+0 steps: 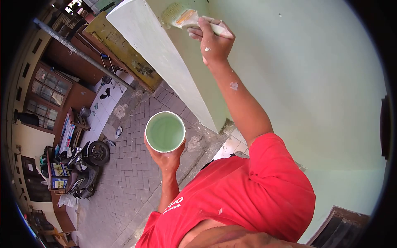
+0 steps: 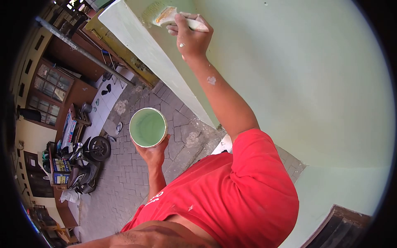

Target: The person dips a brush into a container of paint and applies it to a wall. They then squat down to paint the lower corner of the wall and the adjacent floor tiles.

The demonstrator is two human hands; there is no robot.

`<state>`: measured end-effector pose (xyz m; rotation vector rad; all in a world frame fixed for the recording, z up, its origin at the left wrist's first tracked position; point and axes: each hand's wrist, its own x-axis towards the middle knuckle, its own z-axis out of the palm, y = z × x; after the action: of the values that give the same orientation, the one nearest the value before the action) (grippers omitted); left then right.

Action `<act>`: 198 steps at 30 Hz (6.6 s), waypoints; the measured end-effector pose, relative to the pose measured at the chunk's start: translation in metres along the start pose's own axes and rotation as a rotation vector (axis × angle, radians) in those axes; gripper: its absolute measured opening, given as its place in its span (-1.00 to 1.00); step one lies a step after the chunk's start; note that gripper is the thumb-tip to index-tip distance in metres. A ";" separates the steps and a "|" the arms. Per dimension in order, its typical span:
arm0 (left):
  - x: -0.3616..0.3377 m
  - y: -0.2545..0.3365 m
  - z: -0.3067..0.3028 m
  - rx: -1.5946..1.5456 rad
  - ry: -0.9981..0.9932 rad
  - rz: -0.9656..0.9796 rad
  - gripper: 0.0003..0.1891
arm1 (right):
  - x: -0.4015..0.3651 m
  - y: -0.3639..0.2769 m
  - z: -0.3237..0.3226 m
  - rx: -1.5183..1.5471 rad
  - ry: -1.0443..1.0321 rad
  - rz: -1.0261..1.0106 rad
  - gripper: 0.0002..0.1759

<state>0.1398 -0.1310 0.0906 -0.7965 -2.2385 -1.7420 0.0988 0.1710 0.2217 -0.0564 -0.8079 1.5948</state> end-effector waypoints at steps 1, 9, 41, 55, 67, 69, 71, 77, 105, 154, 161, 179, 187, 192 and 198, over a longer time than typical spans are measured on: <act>0.000 -0.003 -0.001 0.029 0.013 0.011 0.15 | -0.025 0.018 -0.023 -0.040 0.076 0.034 -0.86; 0.000 -0.012 -0.010 -0.020 0.012 0.021 0.14 | -0.099 0.068 -0.180 -1.279 0.006 0.405 -0.80; -0.001 -0.013 -0.016 -0.002 -0.015 -0.014 0.14 | 0.000 -0.049 0.001 -0.859 -0.220 0.152 -0.81; 0.000 -0.011 -0.012 0.037 0.030 -0.027 0.14 | -0.065 0.032 -0.070 -0.105 0.058 -0.070 -0.79; 0.002 0.005 -0.004 0.006 0.038 -0.013 0.15 | 0.014 0.002 0.003 -0.571 -0.269 -0.829 -0.87; 0.004 0.000 -0.003 0.012 0.058 -0.013 0.15 | 0.000 0.007 -0.021 -0.555 -0.318 -0.786 -0.86; 0.002 -0.004 -0.002 0.026 0.073 -0.019 0.15 | -0.005 -0.002 -0.029 -0.515 -0.359 -0.714 -0.83; 0.002 0.001 -0.004 0.091 0.062 -0.034 0.16 | 0.025 -0.018 0.006 -0.575 -0.403 -0.948 -0.80; 0.009 0.002 0.007 0.047 0.057 0.001 0.15 | -0.040 0.017 -0.101 -0.752 -0.611 -0.816 -0.81; 0.030 0.020 -0.032 0.069 -0.254 0.069 -0.20 | -0.113 0.081 -0.130 0.049 0.379 0.240 -0.82; 0.028 0.013 -0.027 0.110 -0.277 0.083 -0.20 | -0.186 0.179 -0.275 -0.960 0.543 0.508 -0.79; 0.018 0.044 0.004 0.154 -0.140 0.052 -0.23 | 0.024 0.036 -0.117 0.276 0.005 0.307 -0.75; -0.005 0.049 0.026 0.323 -0.061 -0.033 -0.23 | -0.127 0.206 -0.331 -0.052 0.688 0.700 -0.71; -0.002 0.053 0.037 0.337 -0.089 -0.116 -0.22 | -0.111 0.189 -0.329 -1.217 0.346 0.560 -0.75; 0.013 0.039 0.037 0.279 -0.109 -0.058 -0.22 | -0.017 0.094 -0.181 -1.008 0.102 0.308 -0.74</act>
<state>0.1554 -0.0858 0.1190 -0.7873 -2.5256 -1.3929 0.1089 0.2420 0.0299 -1.0115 -1.4985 1.2933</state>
